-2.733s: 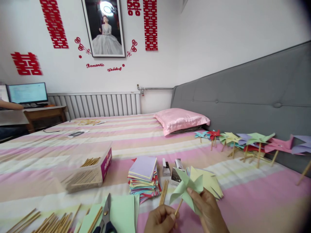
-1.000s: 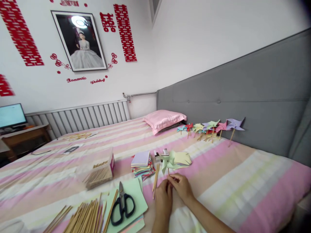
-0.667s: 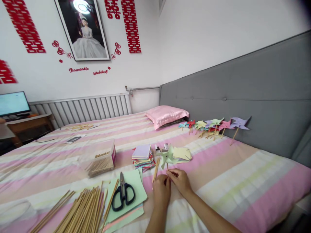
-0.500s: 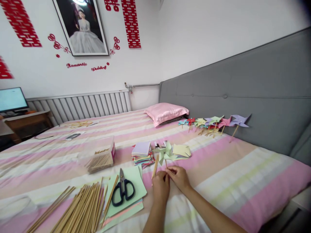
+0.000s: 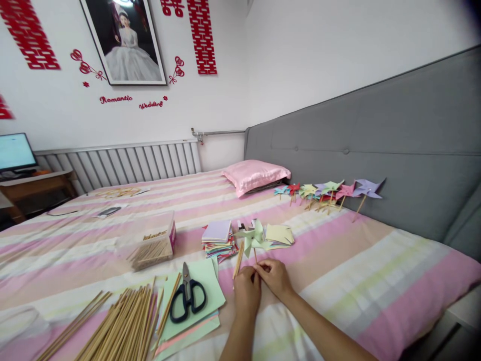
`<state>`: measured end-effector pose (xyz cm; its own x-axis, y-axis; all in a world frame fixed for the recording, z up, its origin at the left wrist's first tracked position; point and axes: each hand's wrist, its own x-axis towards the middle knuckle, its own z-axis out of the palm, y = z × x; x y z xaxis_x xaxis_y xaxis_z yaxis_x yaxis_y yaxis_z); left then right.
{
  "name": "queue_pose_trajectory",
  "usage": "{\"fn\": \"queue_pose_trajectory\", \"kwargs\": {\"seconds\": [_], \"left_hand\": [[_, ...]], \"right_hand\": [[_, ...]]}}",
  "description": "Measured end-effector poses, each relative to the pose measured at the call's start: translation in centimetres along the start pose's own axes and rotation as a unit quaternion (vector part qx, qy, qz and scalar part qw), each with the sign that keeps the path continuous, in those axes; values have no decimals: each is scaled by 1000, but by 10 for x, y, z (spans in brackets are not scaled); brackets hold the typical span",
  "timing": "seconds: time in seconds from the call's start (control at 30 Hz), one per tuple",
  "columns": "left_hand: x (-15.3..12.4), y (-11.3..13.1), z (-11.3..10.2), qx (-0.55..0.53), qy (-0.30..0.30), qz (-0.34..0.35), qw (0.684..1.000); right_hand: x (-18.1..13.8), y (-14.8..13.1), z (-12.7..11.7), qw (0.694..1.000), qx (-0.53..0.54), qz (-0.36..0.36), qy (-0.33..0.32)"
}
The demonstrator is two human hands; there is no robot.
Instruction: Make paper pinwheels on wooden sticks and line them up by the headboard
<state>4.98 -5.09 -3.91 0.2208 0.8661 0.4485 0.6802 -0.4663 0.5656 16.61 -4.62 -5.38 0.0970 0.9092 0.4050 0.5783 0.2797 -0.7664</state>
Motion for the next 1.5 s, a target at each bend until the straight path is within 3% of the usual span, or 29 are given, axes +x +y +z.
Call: {"fn": "queue_pose_trajectory", "kwargs": {"seconds": [1.5], "left_hand": [[1,-1,1,-39,24,-31,998]], "right_hand": [[1,-5,-3,998,49,14,27]]}}
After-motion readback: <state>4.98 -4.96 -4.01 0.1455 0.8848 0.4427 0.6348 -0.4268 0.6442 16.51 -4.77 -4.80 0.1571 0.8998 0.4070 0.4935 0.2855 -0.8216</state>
